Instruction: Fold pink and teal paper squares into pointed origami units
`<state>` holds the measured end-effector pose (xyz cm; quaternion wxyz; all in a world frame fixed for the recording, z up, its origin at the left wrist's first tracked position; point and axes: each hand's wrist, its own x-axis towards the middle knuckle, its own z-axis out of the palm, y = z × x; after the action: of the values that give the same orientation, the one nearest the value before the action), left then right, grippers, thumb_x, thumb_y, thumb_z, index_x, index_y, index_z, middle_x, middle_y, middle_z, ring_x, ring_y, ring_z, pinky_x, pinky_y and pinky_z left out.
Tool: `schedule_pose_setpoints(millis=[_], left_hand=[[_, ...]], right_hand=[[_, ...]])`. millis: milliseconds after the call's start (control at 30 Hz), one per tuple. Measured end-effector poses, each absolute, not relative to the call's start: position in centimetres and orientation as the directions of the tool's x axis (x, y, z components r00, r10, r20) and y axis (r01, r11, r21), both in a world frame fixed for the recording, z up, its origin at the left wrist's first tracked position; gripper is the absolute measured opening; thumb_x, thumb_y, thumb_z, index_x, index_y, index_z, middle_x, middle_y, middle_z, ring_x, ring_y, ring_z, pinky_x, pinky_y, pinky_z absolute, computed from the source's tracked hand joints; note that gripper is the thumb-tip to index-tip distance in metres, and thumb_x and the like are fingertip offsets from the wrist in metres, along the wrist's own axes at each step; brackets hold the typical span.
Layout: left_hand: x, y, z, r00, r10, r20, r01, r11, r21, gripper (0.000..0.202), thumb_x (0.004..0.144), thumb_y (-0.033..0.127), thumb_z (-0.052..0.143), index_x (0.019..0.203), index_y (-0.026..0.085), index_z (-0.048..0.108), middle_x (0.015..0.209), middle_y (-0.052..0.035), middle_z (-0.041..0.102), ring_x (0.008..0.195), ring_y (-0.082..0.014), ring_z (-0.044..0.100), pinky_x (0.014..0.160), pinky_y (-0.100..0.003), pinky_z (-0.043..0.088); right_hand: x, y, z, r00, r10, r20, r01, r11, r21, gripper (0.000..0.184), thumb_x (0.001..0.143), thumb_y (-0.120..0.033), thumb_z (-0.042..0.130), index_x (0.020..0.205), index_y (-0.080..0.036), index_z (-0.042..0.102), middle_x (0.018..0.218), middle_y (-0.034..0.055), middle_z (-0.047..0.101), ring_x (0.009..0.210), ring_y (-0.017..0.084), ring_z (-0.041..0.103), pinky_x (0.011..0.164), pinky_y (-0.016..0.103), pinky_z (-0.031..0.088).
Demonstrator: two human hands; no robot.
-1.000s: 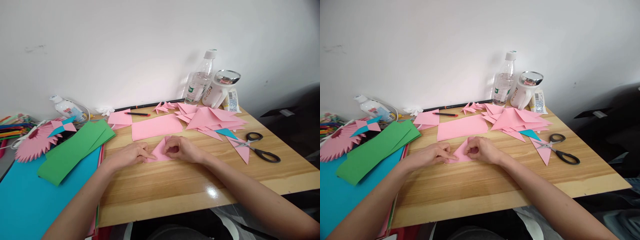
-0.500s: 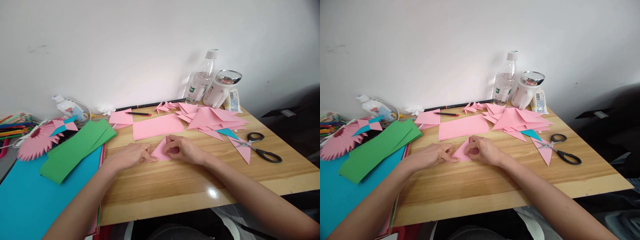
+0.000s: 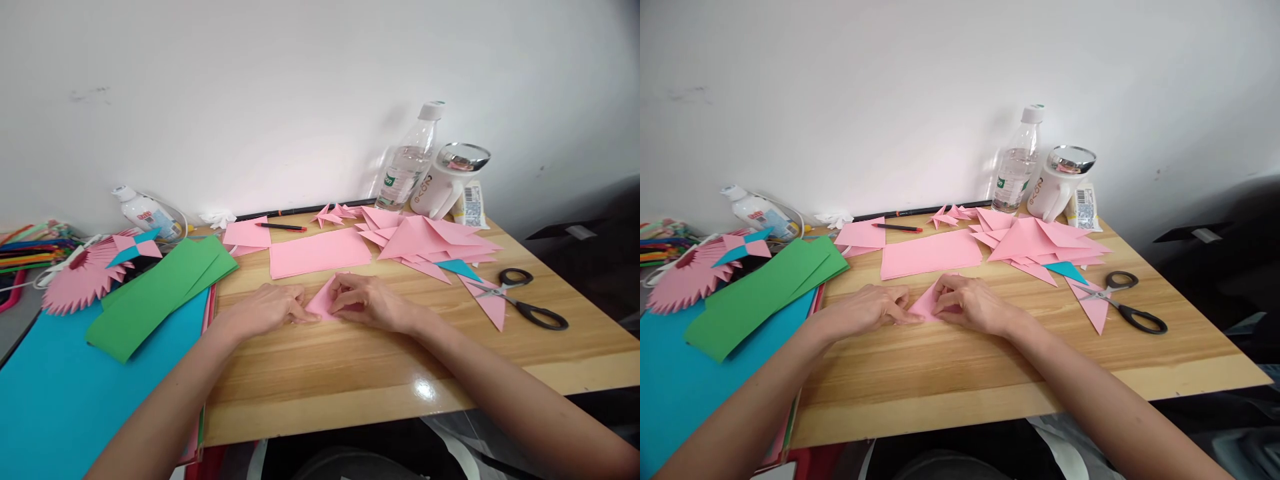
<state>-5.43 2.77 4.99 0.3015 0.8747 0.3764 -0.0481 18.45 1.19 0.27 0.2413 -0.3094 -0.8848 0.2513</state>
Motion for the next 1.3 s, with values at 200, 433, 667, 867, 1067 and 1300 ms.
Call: schedule_pose_setpoints(millis=[200,433,667,867,1067,1300], left_hand=[[-5.7,3.0,5.3,0.802,0.524,-0.287,0.598,-0.684,0.419,0.021,0.088,0.016,0.046,0.099,0.024,0.061,0.088,0.001,0.05,0.08,-0.015,0.048,0.067,-0.025,0.029],[-5.7,3.3,5.0,0.736,0.582,-0.346,0.672,-0.692,0.264,0.031,0.086,0.019,0.056,0.109,0.038,0.065,0.081,0.0019,0.044,0.076,-0.0141,0.047,0.06,-0.024,0.026],[-6.4,4.2,4.6,0.791,0.545,-0.28,0.612,-0.711,0.345,0.038,0.083,0.025,0.065,0.116,0.043,0.061,0.086,0.0012,0.042,0.087,-0.0165,0.042,0.076,-0.027,0.03],[-5.6,3.7,3.0,0.736,0.667,-0.111,0.634,-0.623,0.458,0.019,0.09,0.029,0.057,0.101,0.033,0.072,0.081,-0.0009,0.047,0.085,-0.0168,0.045,0.075,-0.028,0.033],[-5.2,3.8,2.2,0.758,0.652,0.016,0.577,-0.682,0.45,0.013,0.087,0.028,0.061,0.087,0.028,0.074,0.081,-0.0011,0.053,0.085,-0.0165,0.047,0.077,-0.03,0.034],[-5.4,4.2,4.8,0.767,0.601,-0.225,0.64,-0.691,0.336,0.022,0.085,0.025,0.062,0.103,0.036,0.069,0.089,0.0003,0.045,0.09,-0.0177,0.043,0.078,-0.03,0.03]], right_hand=[[18.4,1.3,0.4,-0.702,0.677,0.22,0.398,0.629,-0.667,0.009,0.084,-0.015,0.062,0.079,-0.017,0.069,0.103,0.0056,0.061,0.088,0.014,0.059,0.073,0.025,0.045],[18.3,1.5,0.3,-0.687,0.7,0.193,0.413,0.596,-0.689,0.009,0.081,-0.013,0.064,0.077,-0.018,0.071,0.098,0.0056,0.06,0.084,0.014,0.058,0.07,0.024,0.045],[18.3,1.5,0.2,-0.687,0.705,0.177,0.416,0.582,-0.699,0.01,0.082,-0.015,0.064,0.077,-0.019,0.071,0.101,0.005,0.06,0.083,0.014,0.058,0.072,0.025,0.045],[18.3,1.5,0.4,-0.691,0.7,0.179,0.424,0.593,-0.684,0.01,0.08,-0.013,0.065,0.075,-0.018,0.071,0.099,0.0054,0.06,0.084,0.014,0.058,0.071,0.024,0.044],[18.1,1.6,0.5,-0.685,0.703,0.191,0.434,0.605,-0.668,0.01,0.081,-0.014,0.064,0.075,-0.018,0.071,0.094,0.0056,0.059,0.082,0.014,0.058,0.068,0.024,0.044],[18.1,1.5,0.7,-0.689,0.703,0.176,0.429,0.591,-0.683,0.011,0.082,-0.014,0.063,0.075,-0.019,0.07,0.102,0.0059,0.06,0.087,0.015,0.059,0.073,0.026,0.045]])
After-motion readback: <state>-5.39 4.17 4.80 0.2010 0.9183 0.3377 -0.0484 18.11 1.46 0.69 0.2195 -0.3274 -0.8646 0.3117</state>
